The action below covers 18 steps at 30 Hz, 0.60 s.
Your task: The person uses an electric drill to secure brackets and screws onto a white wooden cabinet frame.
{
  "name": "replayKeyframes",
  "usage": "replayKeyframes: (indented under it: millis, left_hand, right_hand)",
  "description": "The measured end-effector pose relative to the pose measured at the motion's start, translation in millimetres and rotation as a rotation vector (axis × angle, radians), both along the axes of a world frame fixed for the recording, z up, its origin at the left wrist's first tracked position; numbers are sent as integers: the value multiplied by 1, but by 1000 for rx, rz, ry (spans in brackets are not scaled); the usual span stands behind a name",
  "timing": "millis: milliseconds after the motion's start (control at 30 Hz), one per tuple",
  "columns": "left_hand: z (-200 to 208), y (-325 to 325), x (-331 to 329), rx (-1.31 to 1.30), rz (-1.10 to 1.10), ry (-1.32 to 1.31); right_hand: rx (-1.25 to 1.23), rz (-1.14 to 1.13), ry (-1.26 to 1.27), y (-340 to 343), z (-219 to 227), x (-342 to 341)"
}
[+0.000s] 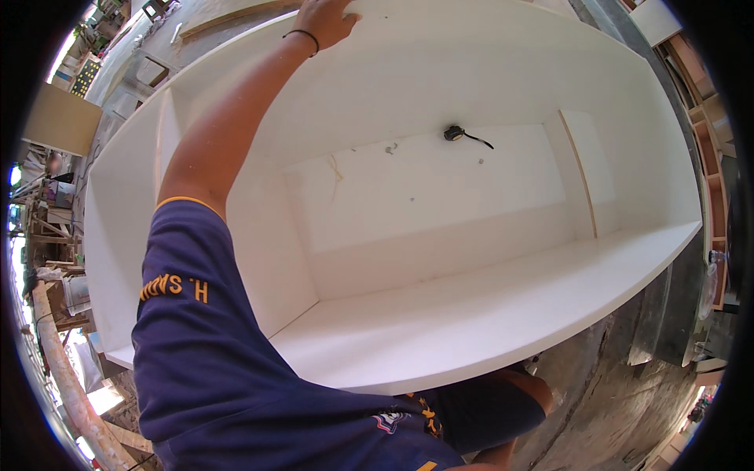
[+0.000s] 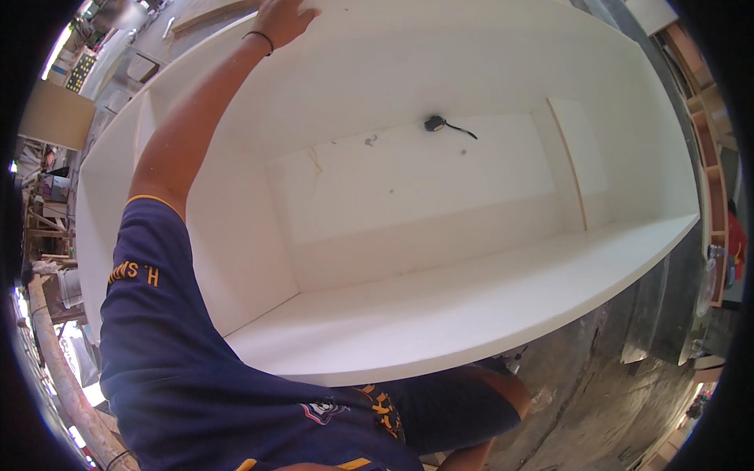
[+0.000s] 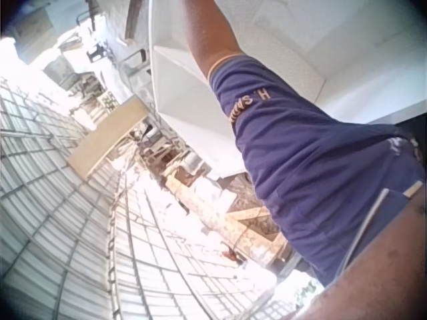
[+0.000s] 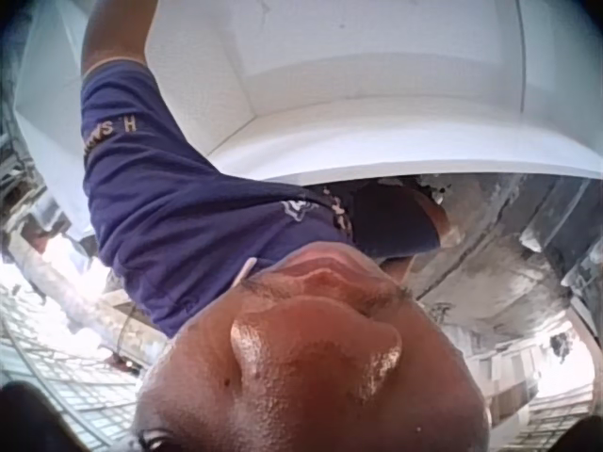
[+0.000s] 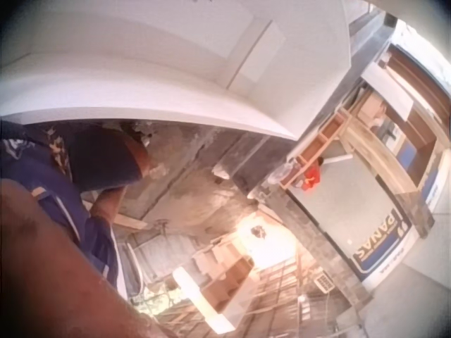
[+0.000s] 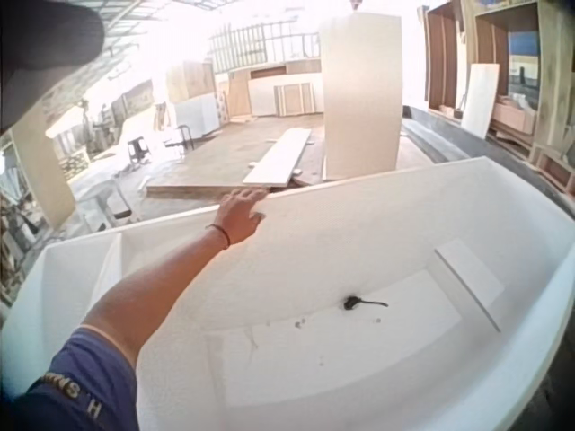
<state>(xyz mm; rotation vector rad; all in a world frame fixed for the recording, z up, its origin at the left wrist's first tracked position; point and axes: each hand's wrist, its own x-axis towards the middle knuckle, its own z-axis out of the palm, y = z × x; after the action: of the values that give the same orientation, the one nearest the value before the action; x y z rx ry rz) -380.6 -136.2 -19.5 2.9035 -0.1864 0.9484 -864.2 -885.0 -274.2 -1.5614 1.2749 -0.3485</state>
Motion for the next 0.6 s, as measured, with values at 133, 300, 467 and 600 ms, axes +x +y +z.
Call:
replayKeyframes:
  millis: [133,300,467,600]
  left_hand:
    - [14,38,-3,-83,-157,197]
    - [45,36,-54,74,-37,131]
    - [25,112,-113,606,399,-430]
    - [28,200,-166,186,753,16]
  right_hand:
    - [36,34,-1,8,-1,-3]
    - [44,26,-17,-1,9,-7]
    - [56,21,-20,-3,11,-5]
    - [81,18,-16,-7,10,-1]
